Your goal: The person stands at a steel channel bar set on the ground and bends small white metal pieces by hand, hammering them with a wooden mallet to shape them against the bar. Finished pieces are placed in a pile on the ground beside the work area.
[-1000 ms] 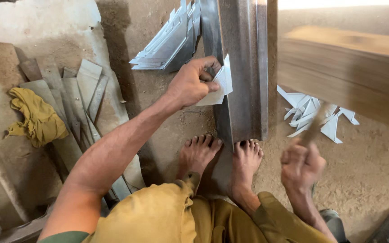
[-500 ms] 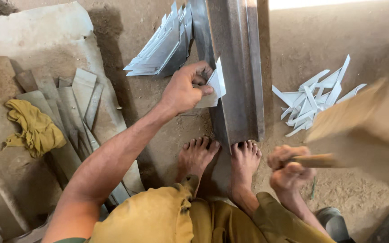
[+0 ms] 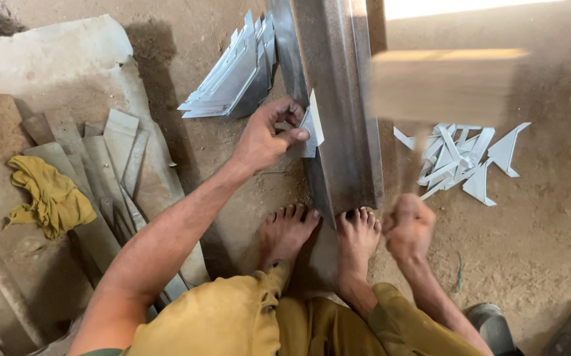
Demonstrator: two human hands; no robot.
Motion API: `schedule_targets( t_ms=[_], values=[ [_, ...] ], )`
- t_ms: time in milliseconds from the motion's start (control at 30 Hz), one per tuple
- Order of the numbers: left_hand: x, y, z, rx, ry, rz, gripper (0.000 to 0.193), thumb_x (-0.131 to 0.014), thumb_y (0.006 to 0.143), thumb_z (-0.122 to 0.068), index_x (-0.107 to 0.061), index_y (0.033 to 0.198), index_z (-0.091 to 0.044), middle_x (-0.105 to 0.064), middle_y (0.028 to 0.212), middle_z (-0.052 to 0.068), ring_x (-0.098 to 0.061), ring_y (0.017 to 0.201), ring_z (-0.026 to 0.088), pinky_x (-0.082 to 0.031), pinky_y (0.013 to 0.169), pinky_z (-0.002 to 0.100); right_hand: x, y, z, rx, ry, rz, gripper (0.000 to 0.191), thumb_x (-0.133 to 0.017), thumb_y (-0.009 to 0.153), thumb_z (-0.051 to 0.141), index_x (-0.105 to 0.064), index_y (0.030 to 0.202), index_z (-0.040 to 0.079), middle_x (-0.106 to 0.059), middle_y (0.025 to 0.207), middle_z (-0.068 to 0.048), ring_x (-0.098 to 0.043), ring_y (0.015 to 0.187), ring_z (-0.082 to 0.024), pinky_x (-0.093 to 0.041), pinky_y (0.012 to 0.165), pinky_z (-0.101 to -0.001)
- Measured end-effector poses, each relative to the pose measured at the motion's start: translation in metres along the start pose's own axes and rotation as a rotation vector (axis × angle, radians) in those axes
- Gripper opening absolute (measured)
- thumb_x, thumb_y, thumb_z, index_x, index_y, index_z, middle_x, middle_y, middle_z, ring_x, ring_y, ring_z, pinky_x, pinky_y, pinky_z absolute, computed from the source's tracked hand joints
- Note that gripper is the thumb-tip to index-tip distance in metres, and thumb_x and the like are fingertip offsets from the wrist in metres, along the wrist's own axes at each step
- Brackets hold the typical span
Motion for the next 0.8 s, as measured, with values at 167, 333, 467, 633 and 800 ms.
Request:
schedule_targets(
  t_ms=[167, 333, 467, 633, 800],
  values=[
    [0.003, 0.008, 0.013, 0.007, -0.114, -0.005, 0.030, -0.088, 0.082, -0.014, -0.063, 0.096, -0.007, -0.062, 0.090, -0.005, -0.059, 0.086, 0.006, -0.051, 0.079, 0.026, 0.029, -0.021, 0.021, 0.149, 0.740, 0.028, 0.040, -0.048, 0.105, 0.050, -0.054, 0.093, 0.013, -0.044, 0.057, 0.001, -0.042, 0.044, -0.011, -0.036, 0.036, -0.0283],
    [0.000, 0.016, 0.024, -0.018, -0.179, -0.045, 0.030, -0.093, 0.080, -0.017, -0.064, 0.084, -0.007, -0.064, 0.083, -0.006, -0.057, 0.078, 0.004, -0.049, 0.070, 0.023, 0.008, -0.017, -0.009, 0.445, 0.327, 0.093, 0.051, -0.049, 0.106, 0.061, -0.053, 0.091, 0.013, -0.050, 0.070, -0.002, -0.046, 0.052, -0.013, -0.039, 0.044, -0.0304],
    [0.002, 0.014, 0.025, -0.032, -0.127, -0.055, 0.029, -0.092, 0.080, -0.018, -0.066, 0.082, -0.007, -0.064, 0.079, -0.006, -0.056, 0.074, 0.004, -0.048, 0.067, 0.023, -0.011, -0.003, -0.042, 0.178, 0.271, 0.079, 0.059, -0.054, 0.110, 0.051, -0.049, 0.072, 0.006, -0.051, 0.060, -0.005, -0.047, 0.044, -0.013, -0.038, 0.034, -0.0317],
    [-0.013, 0.001, 0.028, 0.050, 0.038, -0.187, 0.027, -0.089, 0.082, -0.021, -0.068, 0.078, -0.005, -0.067, 0.075, -0.001, -0.058, 0.069, 0.008, -0.048, 0.063, 0.025, -0.016, -0.009, -0.044, 0.179, 0.358, 0.212, 0.041, -0.048, 0.115, 0.035, -0.053, 0.087, 0.006, -0.053, 0.066, -0.002, -0.048, 0.051, -0.009, -0.039, 0.041, -0.0272],
    [-0.058, -0.048, -0.007, -0.341, 0.336, -0.403, 0.035, -0.082, 0.089, -0.026, -0.061, 0.098, 0.000, -0.057, 0.095, 0.012, -0.055, 0.091, 0.022, -0.048, 0.078, 0.035, 0.004, -0.008, -0.038, 0.012, 0.230, 0.039, 0.037, -0.046, 0.114, 0.031, -0.054, 0.088, 0.005, -0.052, 0.061, 0.000, -0.048, 0.047, -0.008, -0.039, 0.040, -0.0244]
  ],
)
Point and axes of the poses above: each hand's wrist, its own y-axis towards the middle knuckle, its own x-axis out of the back of the hand, z = x × y, the point moved 2 cm from there along y, towards the middle knuckle
